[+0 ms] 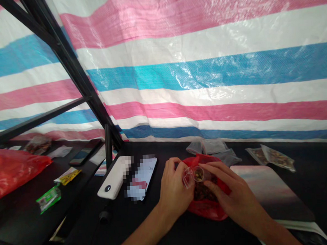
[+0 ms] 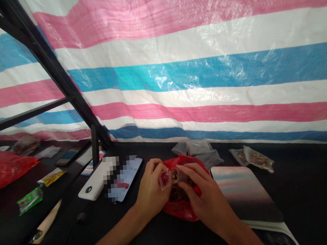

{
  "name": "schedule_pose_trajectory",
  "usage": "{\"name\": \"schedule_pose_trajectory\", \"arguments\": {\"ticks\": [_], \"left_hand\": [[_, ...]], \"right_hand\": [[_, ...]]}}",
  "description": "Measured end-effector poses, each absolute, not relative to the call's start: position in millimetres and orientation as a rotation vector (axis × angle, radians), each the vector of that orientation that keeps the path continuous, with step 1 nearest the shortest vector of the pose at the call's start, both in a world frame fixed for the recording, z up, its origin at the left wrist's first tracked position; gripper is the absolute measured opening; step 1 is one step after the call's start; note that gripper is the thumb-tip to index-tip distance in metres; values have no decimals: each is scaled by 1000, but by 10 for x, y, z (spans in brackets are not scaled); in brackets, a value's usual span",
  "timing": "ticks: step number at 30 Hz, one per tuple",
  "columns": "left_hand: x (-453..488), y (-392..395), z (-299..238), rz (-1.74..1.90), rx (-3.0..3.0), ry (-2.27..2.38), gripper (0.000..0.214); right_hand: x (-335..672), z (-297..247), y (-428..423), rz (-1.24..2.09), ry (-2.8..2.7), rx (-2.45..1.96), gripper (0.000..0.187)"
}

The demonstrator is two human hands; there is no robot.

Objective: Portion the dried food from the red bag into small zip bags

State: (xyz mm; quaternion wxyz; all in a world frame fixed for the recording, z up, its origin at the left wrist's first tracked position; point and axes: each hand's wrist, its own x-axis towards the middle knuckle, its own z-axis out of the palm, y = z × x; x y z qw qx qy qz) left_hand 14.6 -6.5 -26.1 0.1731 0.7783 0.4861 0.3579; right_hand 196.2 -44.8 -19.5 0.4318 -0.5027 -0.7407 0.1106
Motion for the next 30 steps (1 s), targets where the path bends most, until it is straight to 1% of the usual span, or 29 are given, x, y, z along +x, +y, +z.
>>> {"name": "schedule_pose_trajectory", "arguments": {"ticks": [4,6,9,11,14,18,22,24,26,30], "left_hand": [[152,-99,-268,968,2254,1354,15],[159,-118,-266,961,2285,1327,15],[168,-137,-256,941,2294,1300,15],[171,-141,-247,919,2265,1302,18],[174,-134,-234,899,2232,1326,23],[176,-121,-236,901,2207,1380,19],[176,-132,-261,905,2208,1383,19],[177,-145,-266,902,2214,1362,23],[179,-154,-258,890,2204,1360,24],[176,-144,-228,902,2169,1385,20]], "right_hand": [[1895,-243,-486,116,-1918,-1205,35],[1889,-250,-499,27,-1972,-1154,34],[1896,-235,-515,-82,-2058,-1103,40],[1898,-218,-517,-87,-2105,-1102,42],[1902,-193,-502,-46,-2101,-1163,38],[1937,-160,-483,-15,-2103,-1194,32],[1981,-132,-498,-8,-2181,-1139,38],[1987,-125,-507,-42,-2206,-1124,38],[1985,-122,-512,-99,-2206,-1130,33],[1973,-114,-518,-181,-2167,-1154,30]]}}
